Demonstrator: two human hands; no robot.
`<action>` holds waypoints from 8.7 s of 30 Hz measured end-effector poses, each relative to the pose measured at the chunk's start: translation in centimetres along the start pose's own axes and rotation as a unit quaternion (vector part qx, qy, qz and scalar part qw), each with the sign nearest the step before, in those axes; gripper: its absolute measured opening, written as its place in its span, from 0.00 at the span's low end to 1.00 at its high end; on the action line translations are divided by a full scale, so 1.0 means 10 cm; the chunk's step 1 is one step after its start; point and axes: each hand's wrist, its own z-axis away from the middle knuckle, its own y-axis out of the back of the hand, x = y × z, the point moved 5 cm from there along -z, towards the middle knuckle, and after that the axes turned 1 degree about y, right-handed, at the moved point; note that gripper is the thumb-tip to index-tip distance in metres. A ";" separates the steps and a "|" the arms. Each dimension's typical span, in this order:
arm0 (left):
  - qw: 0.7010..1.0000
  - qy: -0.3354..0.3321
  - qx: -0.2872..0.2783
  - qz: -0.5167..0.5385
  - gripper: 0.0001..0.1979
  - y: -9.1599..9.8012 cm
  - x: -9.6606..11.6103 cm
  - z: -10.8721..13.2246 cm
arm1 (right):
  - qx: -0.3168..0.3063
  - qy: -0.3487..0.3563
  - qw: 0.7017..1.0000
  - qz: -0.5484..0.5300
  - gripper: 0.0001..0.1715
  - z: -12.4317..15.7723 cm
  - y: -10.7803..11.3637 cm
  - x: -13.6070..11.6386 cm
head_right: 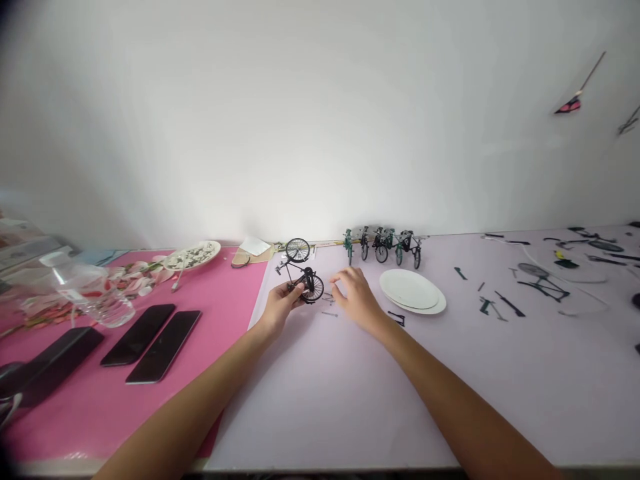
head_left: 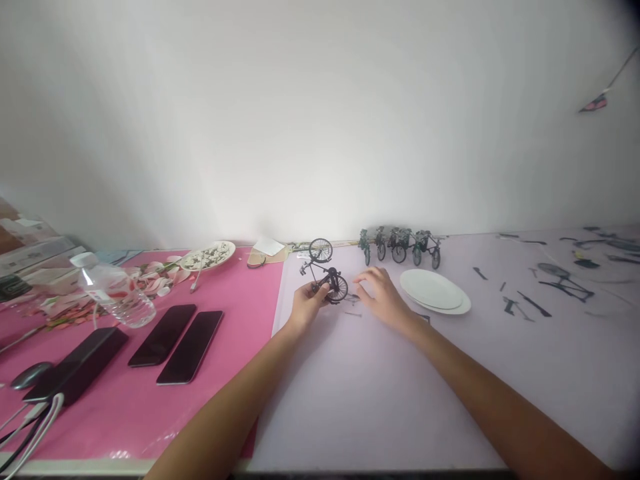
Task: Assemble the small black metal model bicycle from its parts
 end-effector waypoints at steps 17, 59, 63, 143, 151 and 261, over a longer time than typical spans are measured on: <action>0.992 -0.067 0.081 -0.068 0.22 0.22 -0.08 -0.14 | -0.307 -0.119 0.944 -0.022 0.13 0.21 -0.13 0.18; 0.992 -0.055 0.078 -0.084 0.21 0.23 -0.09 -0.16 | -0.077 -0.095 0.975 0.188 0.09 0.07 -0.05 0.62; 0.992 -0.054 0.079 -0.082 0.22 0.24 -0.10 -0.17 | -0.095 -0.068 0.979 0.169 0.07 0.05 -0.08 0.54; 0.994 -0.035 -0.027 -0.103 0.22 0.04 -0.17 -0.08 | -0.023 0.056 0.994 -0.086 0.12 0.14 -0.35 -0.07; 0.996 -0.034 -0.002 -0.077 0.21 0.06 -0.14 -0.07 | -0.012 0.045 0.998 -0.041 0.08 0.13 -0.31 -0.04; 0.994 -0.001 -0.044 -0.097 0.31 0.05 -0.02 0.00 | -0.203 -0.110 0.973 0.031 0.11 0.01 0.22 0.58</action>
